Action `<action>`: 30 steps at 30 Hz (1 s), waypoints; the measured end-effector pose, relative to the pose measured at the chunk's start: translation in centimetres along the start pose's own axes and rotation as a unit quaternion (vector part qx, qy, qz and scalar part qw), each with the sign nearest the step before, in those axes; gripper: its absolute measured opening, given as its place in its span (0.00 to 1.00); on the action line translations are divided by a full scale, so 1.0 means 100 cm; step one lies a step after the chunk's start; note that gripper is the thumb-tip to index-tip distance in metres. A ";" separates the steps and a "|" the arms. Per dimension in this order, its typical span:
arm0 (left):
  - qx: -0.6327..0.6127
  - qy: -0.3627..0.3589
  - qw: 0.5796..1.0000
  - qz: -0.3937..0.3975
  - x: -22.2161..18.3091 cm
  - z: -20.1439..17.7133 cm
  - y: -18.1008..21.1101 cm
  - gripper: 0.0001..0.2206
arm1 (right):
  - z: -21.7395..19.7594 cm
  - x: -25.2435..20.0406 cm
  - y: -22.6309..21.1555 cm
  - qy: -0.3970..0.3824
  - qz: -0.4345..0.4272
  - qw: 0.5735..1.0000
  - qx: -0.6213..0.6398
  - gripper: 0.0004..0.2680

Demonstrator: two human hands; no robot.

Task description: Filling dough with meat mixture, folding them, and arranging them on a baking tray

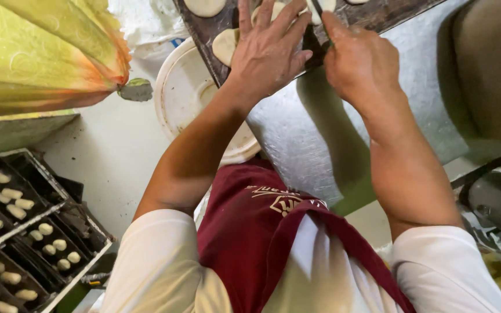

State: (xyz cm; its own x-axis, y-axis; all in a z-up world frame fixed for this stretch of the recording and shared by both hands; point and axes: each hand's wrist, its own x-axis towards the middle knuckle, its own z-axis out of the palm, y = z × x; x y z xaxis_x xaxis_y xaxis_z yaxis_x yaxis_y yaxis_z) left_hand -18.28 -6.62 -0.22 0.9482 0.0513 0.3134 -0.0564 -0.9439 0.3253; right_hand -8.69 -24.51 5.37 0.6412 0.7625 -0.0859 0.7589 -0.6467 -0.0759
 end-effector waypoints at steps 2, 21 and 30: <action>0.000 -0.082 0.997 -0.011 0.005 0.015 -0.005 0.29 | -0.003 -0.002 -0.001 -0.093 0.025 0.995 0.023 0.23; 0.023 -0.012 0.998 0.063 0.045 0.020 0.020 0.24 | 0.001 -0.009 0.052 0.076 0.035 0.997 -0.005 0.21; 0.029 -0.040 0.997 0.063 0.072 0.040 0.019 0.26 | 0.004 -0.024 0.070 0.027 0.058 0.998 -0.024 0.23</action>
State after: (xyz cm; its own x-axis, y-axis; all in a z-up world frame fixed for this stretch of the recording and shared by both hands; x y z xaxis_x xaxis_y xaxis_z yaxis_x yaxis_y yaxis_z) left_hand -10.34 -9.30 -0.92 0.9567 -0.0933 0.2759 -0.1614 -0.9583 0.2356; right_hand -4.99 -30.89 4.69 0.7294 0.6831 -0.0375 0.6828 -0.7303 -0.0203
